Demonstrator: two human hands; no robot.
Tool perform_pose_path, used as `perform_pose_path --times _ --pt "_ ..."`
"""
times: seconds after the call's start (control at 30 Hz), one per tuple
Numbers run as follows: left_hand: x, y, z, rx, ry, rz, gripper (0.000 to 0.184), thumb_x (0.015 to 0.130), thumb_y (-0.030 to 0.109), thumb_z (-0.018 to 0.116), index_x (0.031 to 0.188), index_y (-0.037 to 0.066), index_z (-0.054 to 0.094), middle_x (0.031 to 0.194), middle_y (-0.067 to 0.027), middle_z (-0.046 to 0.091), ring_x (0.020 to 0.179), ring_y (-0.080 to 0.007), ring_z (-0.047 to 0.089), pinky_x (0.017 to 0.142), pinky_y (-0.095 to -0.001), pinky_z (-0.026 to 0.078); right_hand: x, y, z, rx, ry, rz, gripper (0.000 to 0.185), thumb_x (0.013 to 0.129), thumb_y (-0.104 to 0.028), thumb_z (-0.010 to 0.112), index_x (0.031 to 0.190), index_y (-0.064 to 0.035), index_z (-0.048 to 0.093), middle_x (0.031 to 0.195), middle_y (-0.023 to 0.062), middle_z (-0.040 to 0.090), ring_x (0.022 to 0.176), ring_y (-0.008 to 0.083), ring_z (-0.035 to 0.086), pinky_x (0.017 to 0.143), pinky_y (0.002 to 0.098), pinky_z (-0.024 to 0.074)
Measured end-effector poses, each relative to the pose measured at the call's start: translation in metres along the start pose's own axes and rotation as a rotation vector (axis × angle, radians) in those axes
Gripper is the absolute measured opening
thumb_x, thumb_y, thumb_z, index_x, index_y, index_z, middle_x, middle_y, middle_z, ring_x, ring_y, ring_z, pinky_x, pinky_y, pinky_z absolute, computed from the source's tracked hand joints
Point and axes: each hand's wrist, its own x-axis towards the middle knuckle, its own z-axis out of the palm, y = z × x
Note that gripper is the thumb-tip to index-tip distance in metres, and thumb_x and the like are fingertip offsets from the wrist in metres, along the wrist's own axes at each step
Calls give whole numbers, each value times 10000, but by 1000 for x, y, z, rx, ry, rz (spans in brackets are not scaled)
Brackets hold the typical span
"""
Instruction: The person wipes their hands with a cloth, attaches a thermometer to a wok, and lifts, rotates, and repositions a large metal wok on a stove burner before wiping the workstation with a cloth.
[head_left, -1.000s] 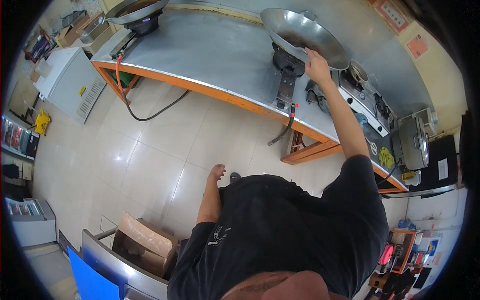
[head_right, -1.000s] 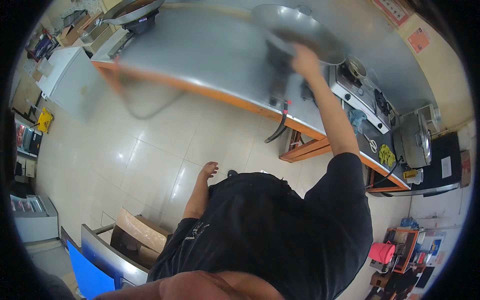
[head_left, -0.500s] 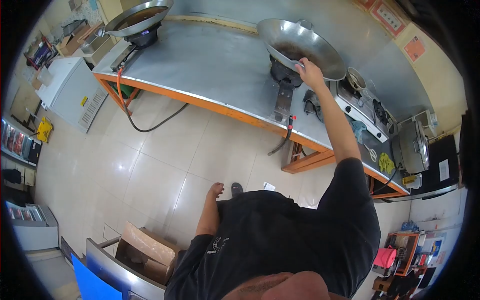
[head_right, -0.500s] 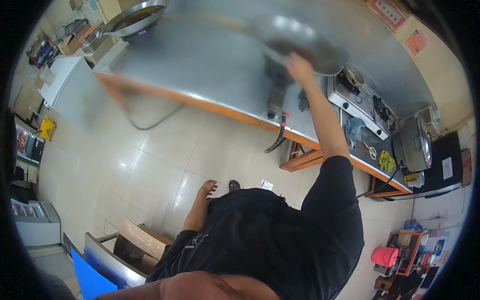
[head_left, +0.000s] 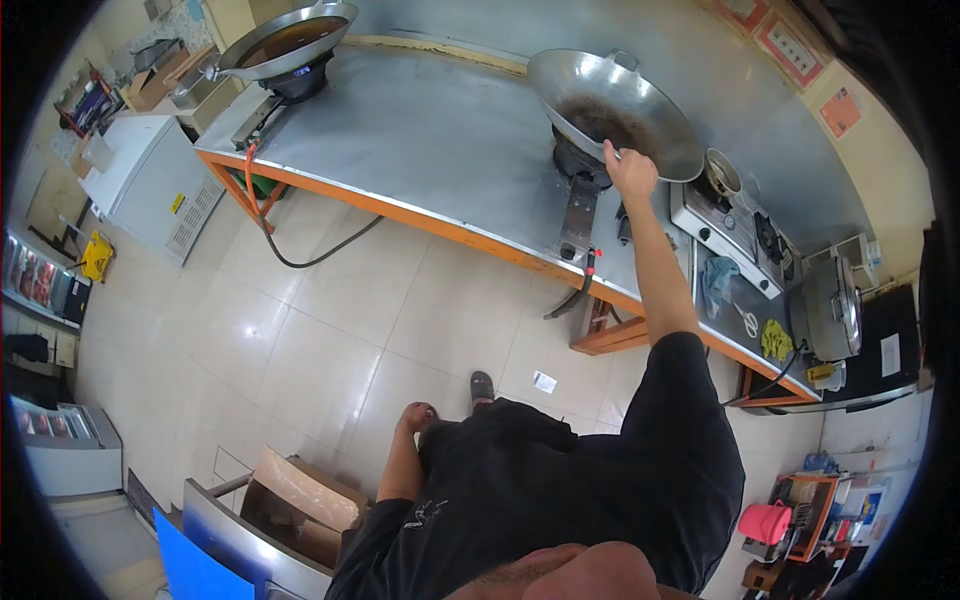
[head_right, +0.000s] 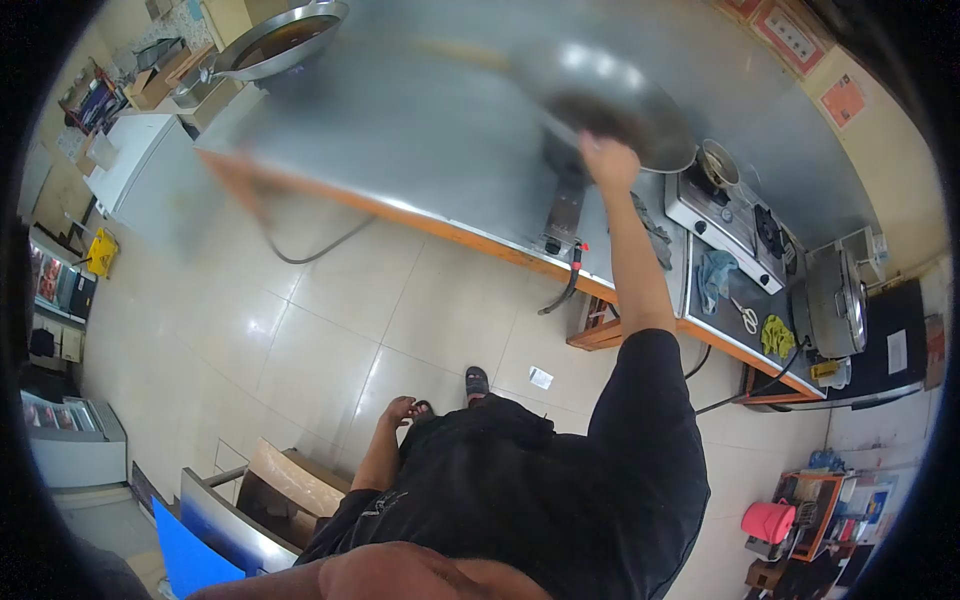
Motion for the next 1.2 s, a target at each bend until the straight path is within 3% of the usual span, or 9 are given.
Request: perform_pose_path --times 0.07,0.33,0.57,0.6,0.73,0.83,0.97,1.13,1.2 --pt "-13 -7 -16 50 9 -35 420 896 333 479 1267 135 486 1160 -87 594 1012 -252 558 853 -451 430 -1 3 2 23 56 19 547 831 -560 489 691 -75 698 669 195 635 671 398 631 654 473 501" --pt "-33 3 -60 -46 37 -32 465 886 357 491 1292 133 465 1193 -104 576 1075 -274 549 862 -462 434 -4 77 -16 35 67 -133 490 823 -490 548 667 -44 677 676 210 621 700 389 617 659 456 488" --pt "1 106 -76 -229 40 282 578 863 483 536 1300 112 456 1214 -121 563 1078 -287 556 861 -472 450 13 189 -3 157 249 -375 346 764 -325 630 618 -12 635 625 165 571 632 359 546 650 424 440" --pt "4 123 -73 -265 23 384 540 884 452 512 1296 106 459 1212 -110 556 1061 -276 559 862 -441 456 16 209 -3 179 2 -238 299 742 -283 650 617 -12 632 723 159 579 734 350 547 698 434 420" --pt "-18 259 -38 -315 113 523 473 932 379 438 1314 101 441 1229 -114 534 1093 -256 533 899 -413 443 23 231 -9 119 343 -163 249 749 -247 648 662 -15 623 971 179 572 921 348 519 805 462 393" --pt "-49 378 -21 -386 109 773 462 948 340 404 1322 71 424 1226 -99 525 1132 -250 508 932 -396 421 33 260 18 129 374 77 225 770 -237 633 757 -13 613 935 190 580 962 345 518 829 449 405" --pt "-96 546 12 -348 -7 1073 462 945 354 474 1290 48 443 1174 -122 539 1072 -243 545 915 -367 439 53 298 57 228 -30 540 188 885 -198 523 1011 -59 524 915 171 578 706 300 590 611 426 468" --pt "-105 735 59 -206 -219 1245 404 918 231 497 1277 53 447 1187 -126 534 1105 -231 518 940 -379 424 76 275 61 1182 403 979 228 954 -181 454 1148 -81 519 654 14 483 522 138 530 420 248 388" --pt "-80 812 73 -156 -267 1268 423 900 220 500 1290 66 437 1189 -122 533 1132 -229 497 955 -378 410 78 290 69 1198 356 990 240 966 -192 441 1160 -79 522 634 -6 445 493 104 461 402 231 345"
